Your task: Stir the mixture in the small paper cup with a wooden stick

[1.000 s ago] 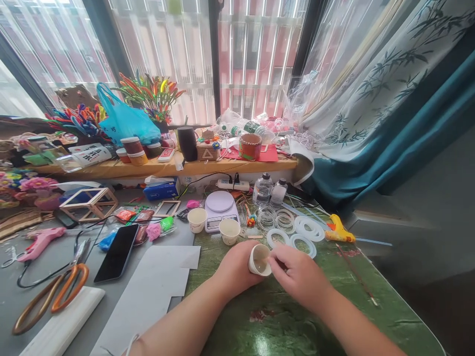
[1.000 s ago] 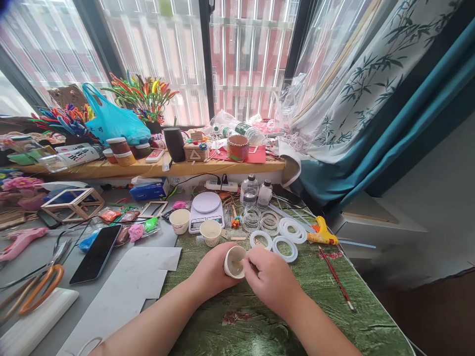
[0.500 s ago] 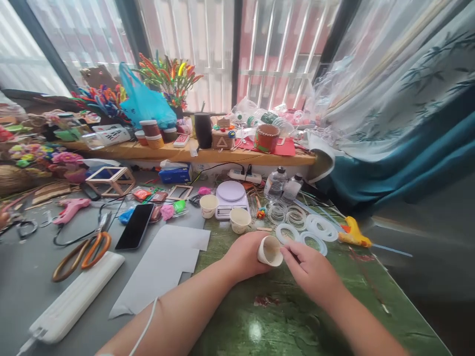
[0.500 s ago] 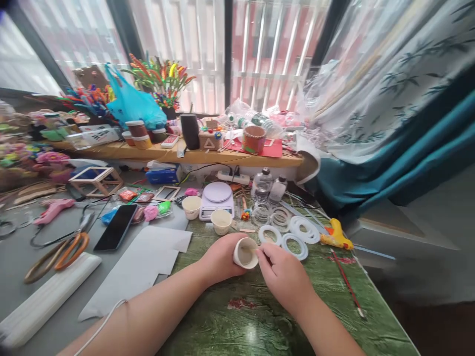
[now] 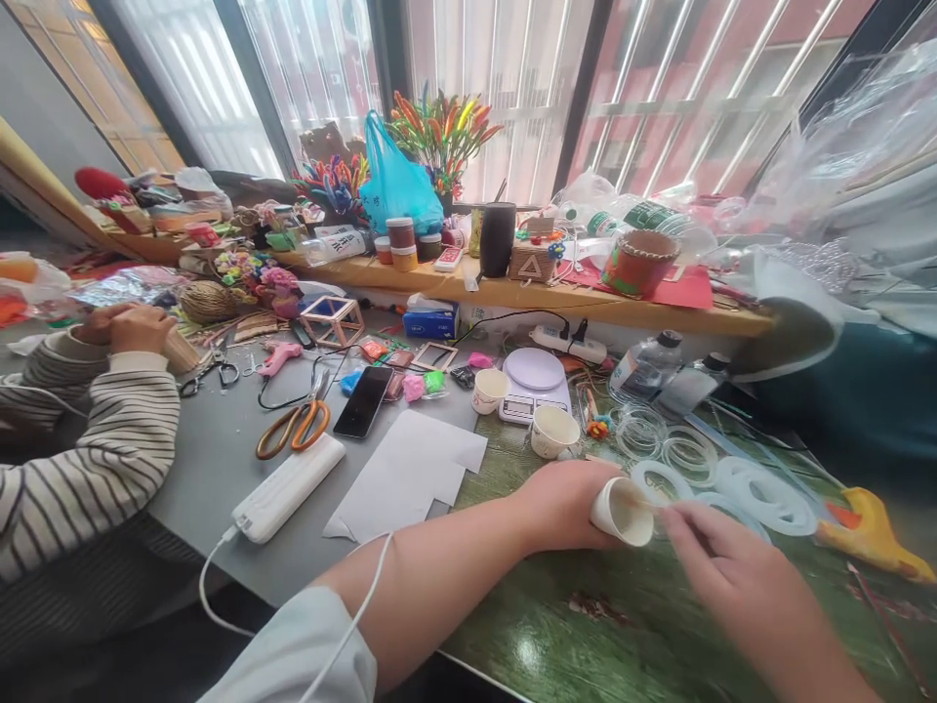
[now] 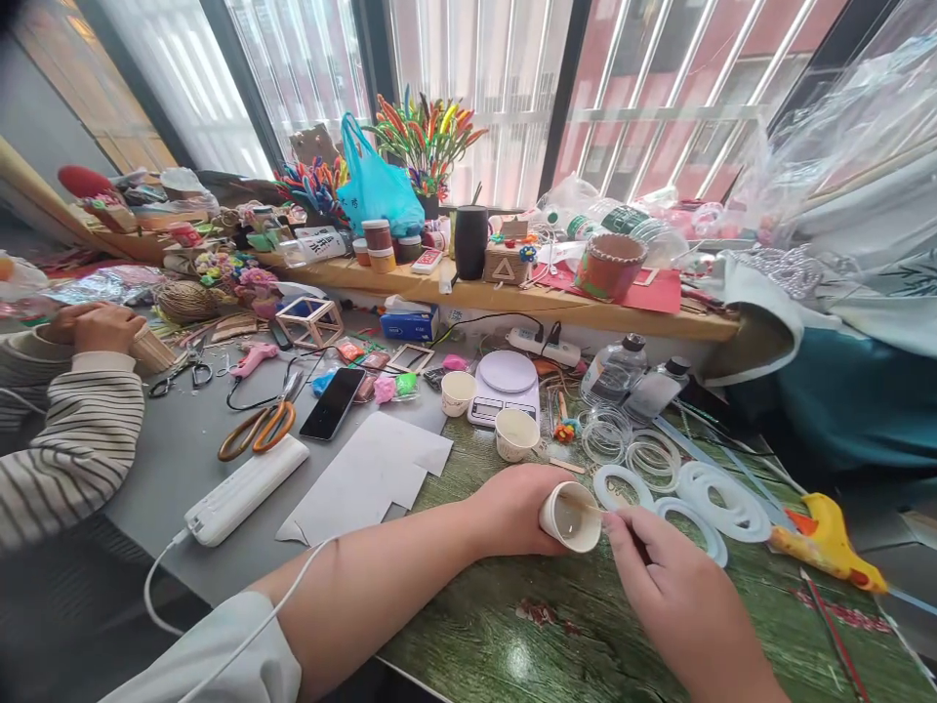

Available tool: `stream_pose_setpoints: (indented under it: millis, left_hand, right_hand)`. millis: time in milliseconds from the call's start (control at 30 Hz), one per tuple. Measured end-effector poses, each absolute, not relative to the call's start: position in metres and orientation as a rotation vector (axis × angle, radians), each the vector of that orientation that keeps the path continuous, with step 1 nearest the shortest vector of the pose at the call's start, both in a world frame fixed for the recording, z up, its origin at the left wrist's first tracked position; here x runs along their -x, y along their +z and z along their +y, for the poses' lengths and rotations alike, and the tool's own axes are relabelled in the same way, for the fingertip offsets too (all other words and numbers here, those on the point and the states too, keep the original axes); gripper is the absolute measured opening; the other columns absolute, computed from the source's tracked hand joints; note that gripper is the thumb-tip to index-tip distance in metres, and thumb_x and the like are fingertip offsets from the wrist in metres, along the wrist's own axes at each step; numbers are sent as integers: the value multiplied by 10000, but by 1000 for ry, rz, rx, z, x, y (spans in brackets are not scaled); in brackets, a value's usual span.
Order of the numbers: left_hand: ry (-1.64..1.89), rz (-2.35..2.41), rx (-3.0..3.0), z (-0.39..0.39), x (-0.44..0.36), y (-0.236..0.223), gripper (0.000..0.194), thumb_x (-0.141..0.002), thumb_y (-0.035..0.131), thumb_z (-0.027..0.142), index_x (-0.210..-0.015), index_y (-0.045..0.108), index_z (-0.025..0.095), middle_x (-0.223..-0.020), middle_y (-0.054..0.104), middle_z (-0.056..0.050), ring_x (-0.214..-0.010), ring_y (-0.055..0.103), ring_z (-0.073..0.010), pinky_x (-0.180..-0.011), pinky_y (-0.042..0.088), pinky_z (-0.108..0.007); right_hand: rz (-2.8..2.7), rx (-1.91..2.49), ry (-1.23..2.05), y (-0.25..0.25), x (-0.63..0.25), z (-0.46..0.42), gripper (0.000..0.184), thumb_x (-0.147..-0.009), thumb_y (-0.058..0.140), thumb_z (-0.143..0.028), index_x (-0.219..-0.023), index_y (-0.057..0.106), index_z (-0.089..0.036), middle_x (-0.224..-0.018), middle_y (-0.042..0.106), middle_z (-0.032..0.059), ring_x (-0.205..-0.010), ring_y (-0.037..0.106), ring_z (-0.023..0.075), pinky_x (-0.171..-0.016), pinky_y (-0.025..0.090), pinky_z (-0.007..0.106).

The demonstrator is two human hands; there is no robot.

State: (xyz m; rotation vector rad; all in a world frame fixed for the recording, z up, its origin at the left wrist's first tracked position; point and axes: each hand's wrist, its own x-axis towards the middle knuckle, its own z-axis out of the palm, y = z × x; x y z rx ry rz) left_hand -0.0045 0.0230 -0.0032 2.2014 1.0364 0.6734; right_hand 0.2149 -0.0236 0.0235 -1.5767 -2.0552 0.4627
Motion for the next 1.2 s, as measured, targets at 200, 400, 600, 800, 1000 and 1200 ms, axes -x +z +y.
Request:
stream_pose_setpoints:
  millis: [200,400,600,800,1000,1200]
  left_hand:
    - [717,1074,-2207,21,5,1,381,-709,849,347,-1029,652,282,-1023,752,2,-950,708,-251,-781,553,-346]
    - [769,1045,-2173,24,3,7,262,-781,765,250,-1013,644,242,-1032,745,-39,-953,694,-256,-836,539,-360]
    - [778,1050,-2188,31,1,6,314,-758,749,201,-1054,657,254,-1094,754,-37,-952,700,-255,-827,542,-369]
    - [777,1087,-2194,30,-1,5,326,-783,743,235,-1097,656,255,-1105,757,-34,-960,706,-251,-837,558,-370]
    - [771,1116,-2209,30,-1,3,318,-799,744,258,-1100,642,275,-1121,756,-37,-963,711,-264,-804,580,-393]
    - [758,1129,-2218,30,0,3,302,-810,744,276,-1093,637,279,-1135,755,-27,-988,715,-269,-818,580,-393]
  right_hand:
    - [-2092,1561,430,16,-221,-15,346,-1042,462,-494,-830,609,-263,-731,660,44,-635,606,224,-548,408,308]
    - [-2142,1444,554,36,-206,-10,350,-1052,445,-372,-746,530,-225,-686,592,12,-660,552,176,-618,367,285]
    - [-2034,1498,533,41,-203,-5,333,-1046,457,-327,-739,517,-212,-684,565,-5,-644,504,148,-610,318,269]
    - [-2038,1476,560,41,-204,-9,324,-1036,467,-323,-738,526,-210,-702,573,2,-661,491,149,-623,303,270]
    - [-2031,1495,597,39,-207,-7,328,-1024,499,-306,-712,475,-207,-679,534,-10,-637,455,141,-604,271,275]
    - [-1987,1512,637,35,-209,-8,345,-1019,515,-300,-695,445,-205,-668,516,-18,-634,442,137,-599,260,277]
